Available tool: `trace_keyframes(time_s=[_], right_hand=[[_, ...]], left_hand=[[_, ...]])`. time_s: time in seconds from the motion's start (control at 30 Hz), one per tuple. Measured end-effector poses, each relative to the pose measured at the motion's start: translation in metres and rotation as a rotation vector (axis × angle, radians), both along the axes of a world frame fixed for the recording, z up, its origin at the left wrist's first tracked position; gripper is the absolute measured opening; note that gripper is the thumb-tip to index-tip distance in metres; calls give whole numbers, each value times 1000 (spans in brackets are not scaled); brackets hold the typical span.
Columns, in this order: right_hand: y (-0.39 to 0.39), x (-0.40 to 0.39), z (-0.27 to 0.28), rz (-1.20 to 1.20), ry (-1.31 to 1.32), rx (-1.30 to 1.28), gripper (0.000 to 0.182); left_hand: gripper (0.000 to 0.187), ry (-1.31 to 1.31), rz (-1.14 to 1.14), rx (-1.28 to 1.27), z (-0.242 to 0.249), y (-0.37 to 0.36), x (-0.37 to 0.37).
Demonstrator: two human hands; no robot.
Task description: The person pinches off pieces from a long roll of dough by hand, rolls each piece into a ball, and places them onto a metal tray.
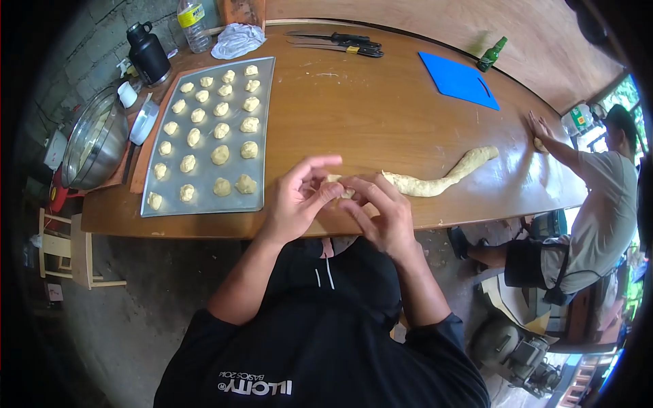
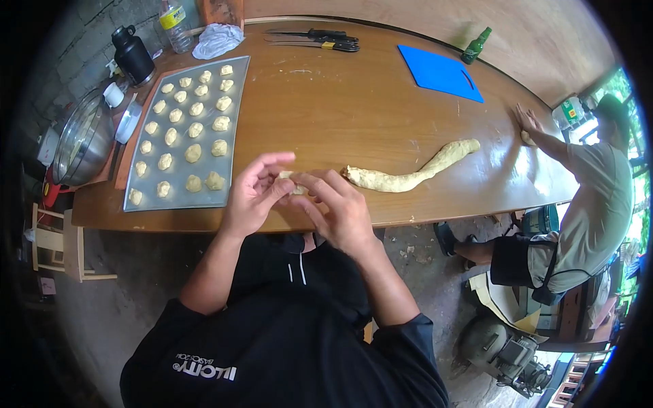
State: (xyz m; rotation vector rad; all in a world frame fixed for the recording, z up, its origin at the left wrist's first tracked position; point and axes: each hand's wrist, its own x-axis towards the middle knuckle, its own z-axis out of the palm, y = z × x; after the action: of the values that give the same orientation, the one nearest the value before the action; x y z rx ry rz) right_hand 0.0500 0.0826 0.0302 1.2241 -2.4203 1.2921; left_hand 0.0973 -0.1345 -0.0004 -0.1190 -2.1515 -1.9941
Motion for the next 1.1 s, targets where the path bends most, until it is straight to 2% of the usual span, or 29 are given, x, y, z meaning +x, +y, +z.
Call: trace_keyframes(time_s=[0.03, 0.07, 0.1, 0.13, 0.2, 0.27, 0.33, 0.4, 0.47, 0.6, 0.67, 0.7, 0.77, 0.8, 0.87, 0.93, 1.03, 1.1], right_hand=[[-1, -7, -6, -76, -33, -170, 25], [0, -9, -12, -75, -33, -169, 25], [1, -11, -17, -50, -316, -298, 22], [1, -12, -20, -24, -601, -425, 19], [-3, -10, -22, -12, -620, -389, 18], [-11, -7, -25, -14, -673, -462, 17], [-14, -6, -25, -27, -646, -443, 17], [-14, -7, -30, -69, -516, -341, 17], [-14, -8, -34, -39, -487, -359, 18], [-12, -8, -35, -5, -654, -414, 19], [-11, -8, -33, 30, -721, -445, 20], [-10, -8, -30, -34, -651, -448, 22], [-7, -9, -24, -71, -481, -433, 30], [-7, -9, -18, -70, -483, -432, 30], [-7, -8, -7, 42, -92, -62, 35], [-3, -11, -17, -1, -99, -41, 39], [0, -14, -21, -39, -306, -209, 29], [-3, -11, -18, -53, -291, -206, 27]], left_hand=[[41, -87, -102, 306, 8, -1, 3], [48, -173, -194, 613, 11, -3, 6], [55, -132, -206, 442, 7, -7, 6], [55, -133, -202, 442, 3, -5, 6], [51, 101, -97, 223, 0, 6, 7], [46, 39, -124, 277, 0, 7, 9], [42, 104, -68, 67, 1, 7, 9], [40, 51, -95, 101, -5, 4, 9], [38, 118, -106, 205, -11, 5, 8], [33, 81, -85, 185, -6, 12, 14], [32, -73, -67, 217, -12, 6, 11], [29, -31, -39, 314, -11, 6, 10], [31, -92, -60, 292, -16, -2, 9], [32, -155, -85, 269, -16, -5, 9], [33, -175, -88, 289, -13, 2, 11], [35, -188, -101, 306, -8, 7, 10], [36, -134, -126, 395, -4, 12, 14], [35, -103, -106, 335, -1, 14, 16]])
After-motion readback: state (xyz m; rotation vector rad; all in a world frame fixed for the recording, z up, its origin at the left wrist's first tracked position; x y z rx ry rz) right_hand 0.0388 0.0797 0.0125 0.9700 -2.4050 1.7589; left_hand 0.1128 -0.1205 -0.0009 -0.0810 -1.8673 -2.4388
